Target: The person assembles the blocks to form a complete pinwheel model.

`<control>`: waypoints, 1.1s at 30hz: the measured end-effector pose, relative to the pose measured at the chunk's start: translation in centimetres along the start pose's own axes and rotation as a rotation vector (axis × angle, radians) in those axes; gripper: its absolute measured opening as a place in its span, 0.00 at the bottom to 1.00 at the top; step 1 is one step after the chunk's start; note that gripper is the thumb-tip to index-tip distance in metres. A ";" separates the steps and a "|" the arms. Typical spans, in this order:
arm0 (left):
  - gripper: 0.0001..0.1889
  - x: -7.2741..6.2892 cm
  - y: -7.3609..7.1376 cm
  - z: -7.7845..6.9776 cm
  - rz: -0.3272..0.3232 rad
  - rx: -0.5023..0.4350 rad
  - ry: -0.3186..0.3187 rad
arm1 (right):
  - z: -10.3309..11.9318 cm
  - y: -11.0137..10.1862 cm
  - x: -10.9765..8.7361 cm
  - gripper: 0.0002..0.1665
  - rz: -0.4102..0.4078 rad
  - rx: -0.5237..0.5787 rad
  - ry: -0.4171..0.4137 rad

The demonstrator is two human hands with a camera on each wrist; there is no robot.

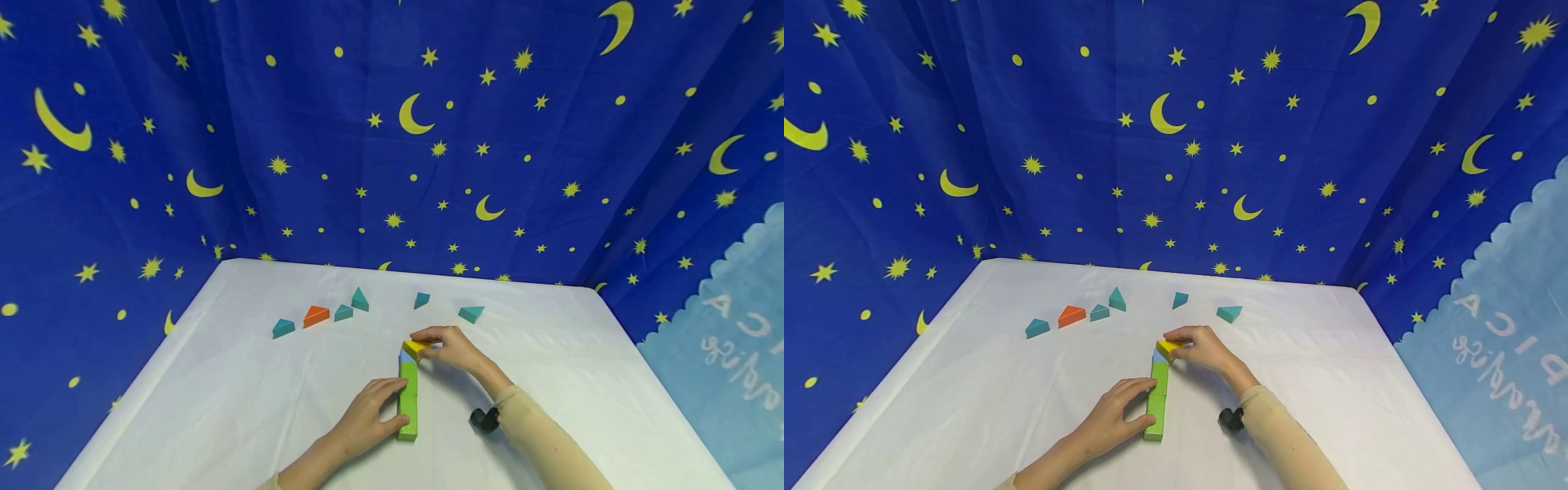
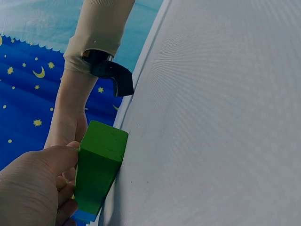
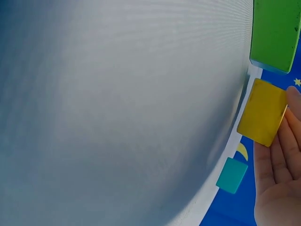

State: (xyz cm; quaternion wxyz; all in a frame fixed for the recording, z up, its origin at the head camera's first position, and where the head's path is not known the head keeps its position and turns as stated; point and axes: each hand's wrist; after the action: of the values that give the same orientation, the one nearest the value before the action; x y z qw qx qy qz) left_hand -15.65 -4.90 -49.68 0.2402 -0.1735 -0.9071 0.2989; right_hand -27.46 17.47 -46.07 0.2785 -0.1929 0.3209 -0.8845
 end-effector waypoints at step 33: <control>0.29 0.0 0.1 0.1 0.010 -0.001 -0.006 | 0.3 0.3 -0.3 0.16 0.046 0.027 0.035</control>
State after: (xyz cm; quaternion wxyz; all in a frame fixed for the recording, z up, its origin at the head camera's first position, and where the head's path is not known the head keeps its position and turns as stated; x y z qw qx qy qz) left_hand -15.68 -4.91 -49.82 0.2358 -0.1773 -0.9072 0.3000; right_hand -26.97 17.32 -46.05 0.2959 -0.1663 0.3180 -0.8853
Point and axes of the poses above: each hand's wrist, its own x-axis towards the middle knuckle, its own y-axis out of the palm, z = x × y, and after that the axes turned 2 degrees about -y, right-handed
